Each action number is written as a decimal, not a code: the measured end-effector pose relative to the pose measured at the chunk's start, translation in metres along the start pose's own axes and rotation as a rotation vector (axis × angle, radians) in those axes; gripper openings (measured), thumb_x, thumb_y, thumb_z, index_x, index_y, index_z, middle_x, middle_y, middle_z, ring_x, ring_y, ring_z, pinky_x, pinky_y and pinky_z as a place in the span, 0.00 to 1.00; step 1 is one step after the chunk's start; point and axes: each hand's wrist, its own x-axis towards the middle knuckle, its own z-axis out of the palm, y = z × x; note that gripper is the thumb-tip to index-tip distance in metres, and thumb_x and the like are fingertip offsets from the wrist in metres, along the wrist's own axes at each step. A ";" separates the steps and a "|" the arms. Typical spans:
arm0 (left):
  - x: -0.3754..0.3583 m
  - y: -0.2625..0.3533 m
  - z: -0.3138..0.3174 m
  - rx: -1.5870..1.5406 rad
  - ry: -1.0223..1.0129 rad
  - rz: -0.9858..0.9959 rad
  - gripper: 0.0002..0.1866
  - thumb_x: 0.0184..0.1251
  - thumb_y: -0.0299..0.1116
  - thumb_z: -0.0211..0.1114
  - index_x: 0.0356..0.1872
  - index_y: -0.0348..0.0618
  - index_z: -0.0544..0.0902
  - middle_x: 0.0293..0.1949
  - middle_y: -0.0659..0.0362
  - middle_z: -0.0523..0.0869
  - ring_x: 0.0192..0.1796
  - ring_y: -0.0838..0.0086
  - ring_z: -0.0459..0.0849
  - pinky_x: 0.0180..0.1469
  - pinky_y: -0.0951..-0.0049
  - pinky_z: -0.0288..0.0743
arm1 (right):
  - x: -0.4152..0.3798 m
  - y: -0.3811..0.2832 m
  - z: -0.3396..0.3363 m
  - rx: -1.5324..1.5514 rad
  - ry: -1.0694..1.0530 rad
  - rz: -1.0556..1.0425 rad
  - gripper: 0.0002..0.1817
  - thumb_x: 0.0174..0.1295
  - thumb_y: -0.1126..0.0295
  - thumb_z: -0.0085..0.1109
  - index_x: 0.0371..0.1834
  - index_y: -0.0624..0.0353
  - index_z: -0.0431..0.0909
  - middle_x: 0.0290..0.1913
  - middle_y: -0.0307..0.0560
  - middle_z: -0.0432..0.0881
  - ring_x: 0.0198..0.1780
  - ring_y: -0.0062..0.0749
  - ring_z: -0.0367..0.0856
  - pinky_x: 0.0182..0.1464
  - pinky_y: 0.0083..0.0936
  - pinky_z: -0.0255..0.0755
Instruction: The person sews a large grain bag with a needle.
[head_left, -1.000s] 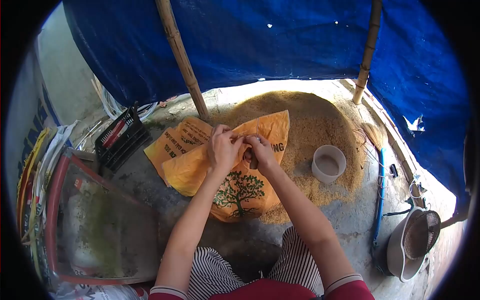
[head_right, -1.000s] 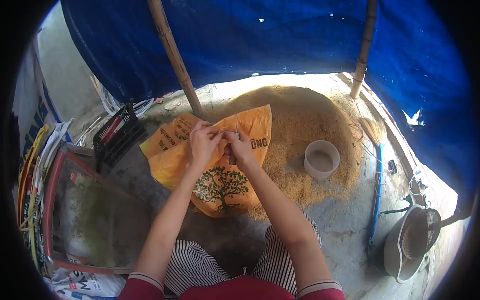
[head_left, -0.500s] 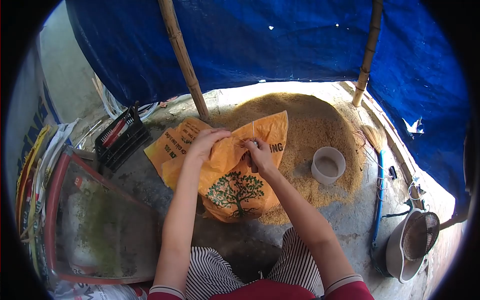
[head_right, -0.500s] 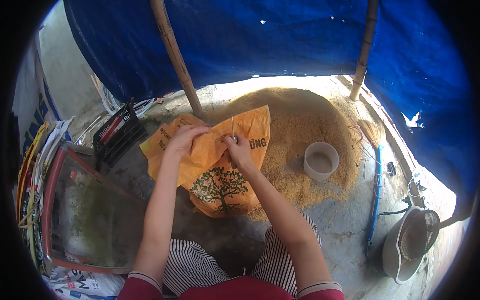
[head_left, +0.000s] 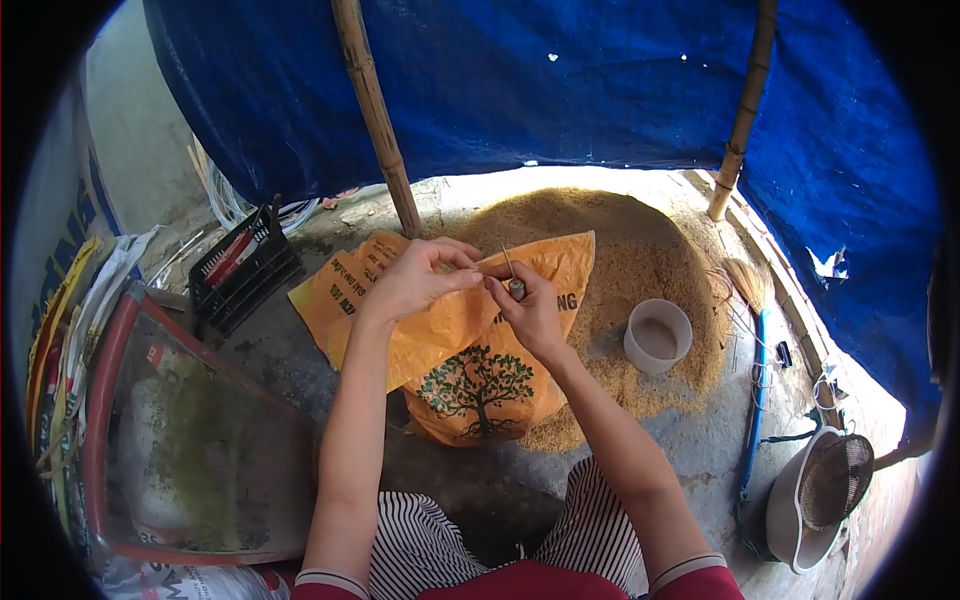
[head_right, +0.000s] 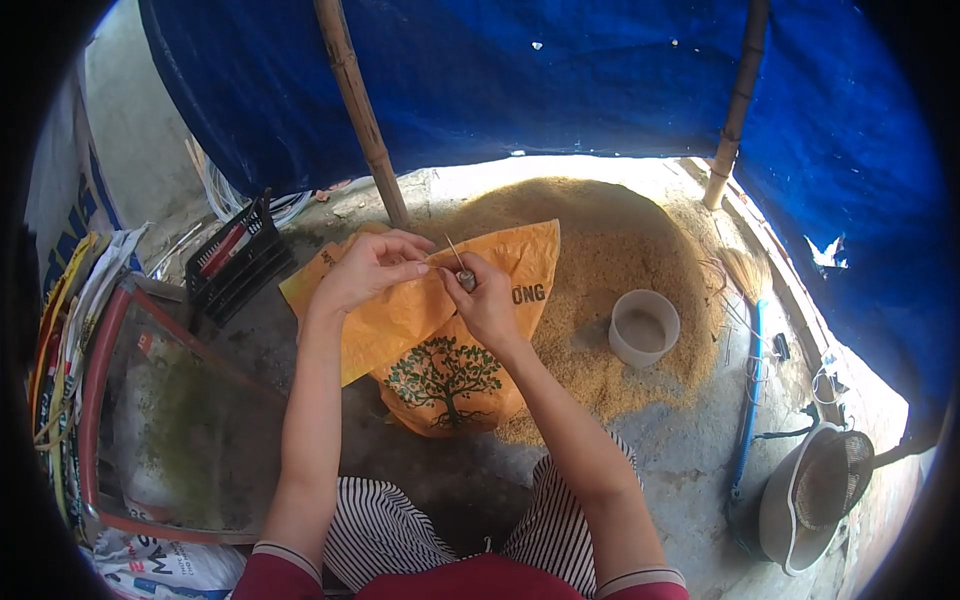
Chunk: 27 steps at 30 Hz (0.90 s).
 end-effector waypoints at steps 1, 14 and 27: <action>0.002 -0.005 0.000 -0.001 0.001 0.001 0.10 0.58 0.32 0.69 0.38 0.39 0.85 0.49 0.58 0.81 0.37 0.81 0.78 0.40 0.79 0.72 | -0.001 0.001 -0.001 -0.001 -0.001 -0.001 0.08 0.61 0.72 0.59 0.40 0.62 0.79 0.23 0.35 0.74 0.24 0.14 0.67 0.27 0.16 0.64; 0.059 -0.065 -0.002 -0.028 -0.393 -0.323 0.16 0.71 0.32 0.54 0.55 0.37 0.78 0.47 0.60 0.84 0.48 0.80 0.79 0.49 0.79 0.74 | -0.020 0.006 -0.018 -0.127 -0.163 -0.053 0.07 0.57 0.72 0.61 0.37 0.62 0.79 0.31 0.44 0.80 0.29 0.29 0.77 0.34 0.24 0.70; 0.031 -0.084 -0.061 0.213 0.113 -0.338 0.11 0.68 0.36 0.58 0.41 0.38 0.81 0.35 0.61 0.83 0.37 0.77 0.79 0.40 0.75 0.75 | -0.025 0.010 -0.012 -0.154 -0.174 -0.103 0.08 0.57 0.72 0.59 0.38 0.60 0.78 0.33 0.49 0.80 0.32 0.41 0.80 0.36 0.30 0.72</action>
